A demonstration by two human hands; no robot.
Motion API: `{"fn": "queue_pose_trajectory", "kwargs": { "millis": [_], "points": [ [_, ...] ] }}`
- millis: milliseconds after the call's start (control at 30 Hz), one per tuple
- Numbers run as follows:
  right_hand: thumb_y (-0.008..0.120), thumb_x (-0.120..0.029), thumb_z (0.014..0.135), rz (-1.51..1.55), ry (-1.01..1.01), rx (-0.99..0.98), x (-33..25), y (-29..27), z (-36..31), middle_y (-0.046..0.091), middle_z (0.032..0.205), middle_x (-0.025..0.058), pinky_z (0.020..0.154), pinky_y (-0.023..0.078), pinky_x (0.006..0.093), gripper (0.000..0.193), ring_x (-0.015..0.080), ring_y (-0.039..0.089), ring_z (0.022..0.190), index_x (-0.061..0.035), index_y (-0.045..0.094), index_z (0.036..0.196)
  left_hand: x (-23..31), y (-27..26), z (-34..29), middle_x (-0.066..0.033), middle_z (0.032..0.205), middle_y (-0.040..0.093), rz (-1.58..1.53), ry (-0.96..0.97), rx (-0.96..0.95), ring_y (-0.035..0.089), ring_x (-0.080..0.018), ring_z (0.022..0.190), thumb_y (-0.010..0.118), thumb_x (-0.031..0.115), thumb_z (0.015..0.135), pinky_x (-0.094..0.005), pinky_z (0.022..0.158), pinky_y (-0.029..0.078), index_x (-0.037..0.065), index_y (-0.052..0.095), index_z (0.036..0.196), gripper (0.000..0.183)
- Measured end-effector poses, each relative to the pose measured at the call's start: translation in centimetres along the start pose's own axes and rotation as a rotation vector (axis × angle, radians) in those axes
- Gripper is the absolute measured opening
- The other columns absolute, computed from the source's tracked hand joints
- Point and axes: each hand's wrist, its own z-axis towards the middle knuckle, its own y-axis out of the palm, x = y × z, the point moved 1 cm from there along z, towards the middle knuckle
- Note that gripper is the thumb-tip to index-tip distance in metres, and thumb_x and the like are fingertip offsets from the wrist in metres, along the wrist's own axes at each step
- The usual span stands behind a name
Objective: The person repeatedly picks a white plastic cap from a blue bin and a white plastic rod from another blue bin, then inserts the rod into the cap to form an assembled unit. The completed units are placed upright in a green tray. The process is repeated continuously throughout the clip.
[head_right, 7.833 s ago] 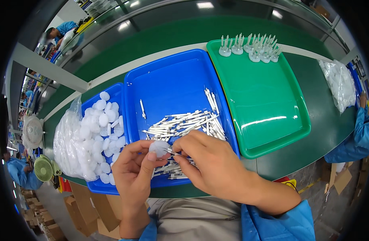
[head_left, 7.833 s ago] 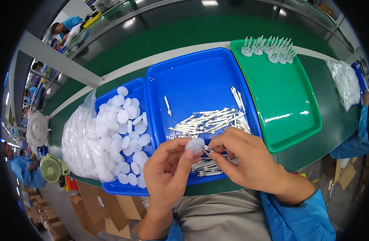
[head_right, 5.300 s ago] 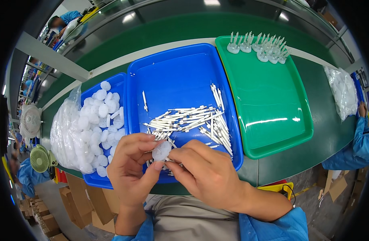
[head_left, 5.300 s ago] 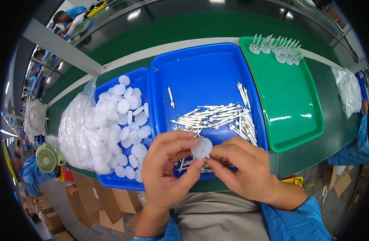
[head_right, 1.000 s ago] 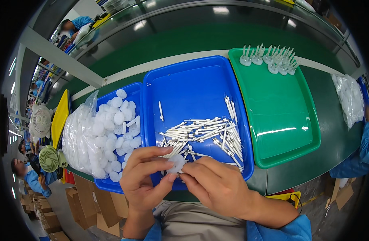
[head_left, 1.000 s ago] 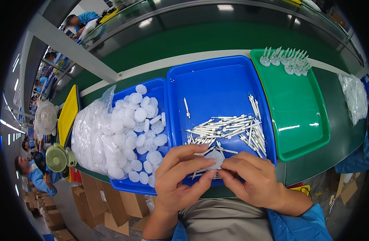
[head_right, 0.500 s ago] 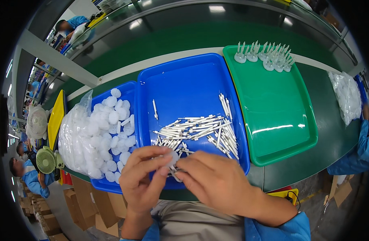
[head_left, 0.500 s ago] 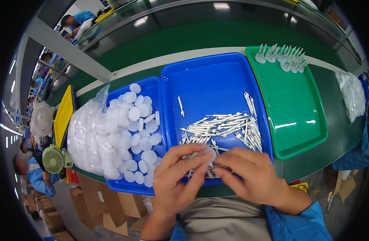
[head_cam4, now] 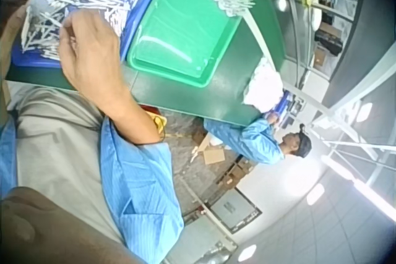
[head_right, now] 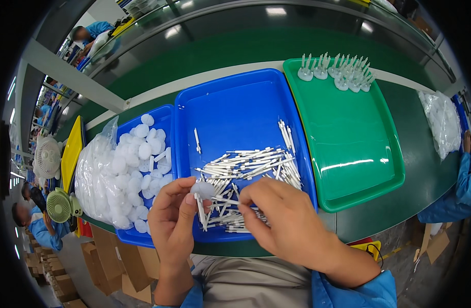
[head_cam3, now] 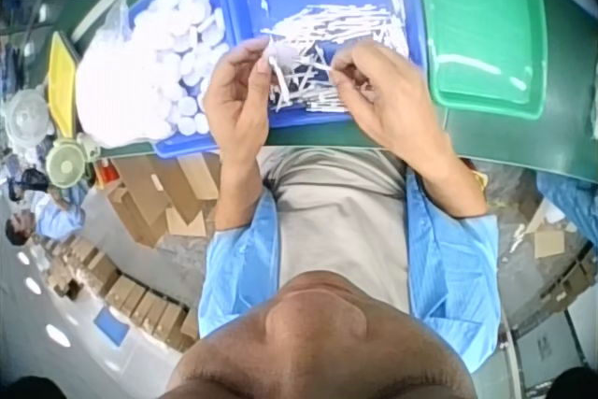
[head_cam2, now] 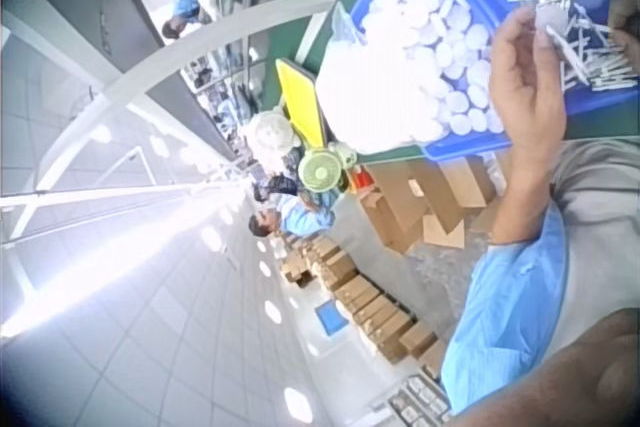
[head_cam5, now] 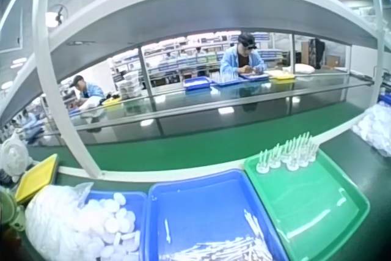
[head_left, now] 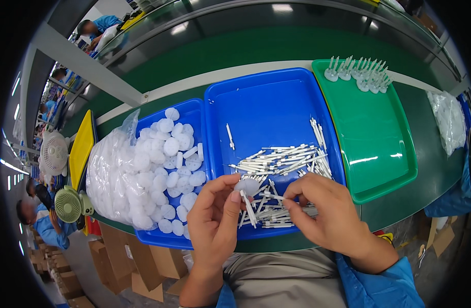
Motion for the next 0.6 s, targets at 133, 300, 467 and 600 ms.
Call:
{"fn": "queue_pose_trajectory", "kwargs": {
  "millis": [133, 300, 467, 600],
  "points": [
    [0.079, 0.001, 0.094, 0.046, -0.009, 0.027, -0.7, 0.7, -0.1, 0.070, 0.094, 0.0141, 0.065, 0.056, 0.0443, 0.020, 0.0331, 0.071, 0.074, -0.0017, 0.074, 0.113, 0.1, 0.2, -0.2, -0.0161, 0.123, 0.079, -0.044, -0.030, -0.086, 0.077, -0.0168, 0.109, 0.063, 0.001, 0.117, -0.0315, 0.093, 0.064, -0.008, 0.063, 0.148, 0.032],
    [0.077, 0.002, 0.094, 0.064, -0.007, -0.052, -0.5, 0.5, -0.4, 0.070, 0.091, 0.0134, 0.062, 0.055, 0.0419, 0.031, 0.0307, 0.071, 0.072, -0.0018, 0.077, 0.124, 0.3, 0.4, -0.2, -0.0180, 0.122, 0.080, -0.067, -0.028, -0.051, 0.079, -0.0187, 0.104, 0.066, 0.002, 0.116, -0.0321, 0.093, 0.064, -0.009, 0.065, 0.144, 0.031],
    [0.076, 0.003, 0.093, 0.194, 0.014, -0.062, -0.1, 0.6, -0.6, 0.071, 0.090, 0.0125, 0.061, 0.055, 0.0387, 0.033, 0.0266, 0.070, 0.070, -0.0014, 0.078, 0.126, 0.1, 0.3, -0.2, -0.0188, 0.122, 0.080, -0.062, -0.009, -0.057, 0.079, -0.0197, 0.102, 0.067, 0.002, 0.115, -0.0319, 0.092, 0.064, -0.010, 0.066, 0.142, 0.030],
    [0.076, 0.002, 0.092, 0.264, 0.054, -0.050, 0.2, 0.6, -0.7, 0.072, 0.091, 0.0109, 0.061, 0.055, 0.0354, 0.035, 0.0212, 0.070, 0.070, -0.0008, 0.079, 0.127, 0.3, 0.3, -0.3, -0.0198, 0.123, 0.080, -0.079, -0.025, -0.045, 0.080, -0.0216, 0.106, 0.067, 0.002, 0.115, -0.0345, 0.095, 0.065, -0.010, 0.066, 0.142, 0.029]
  ]
}}
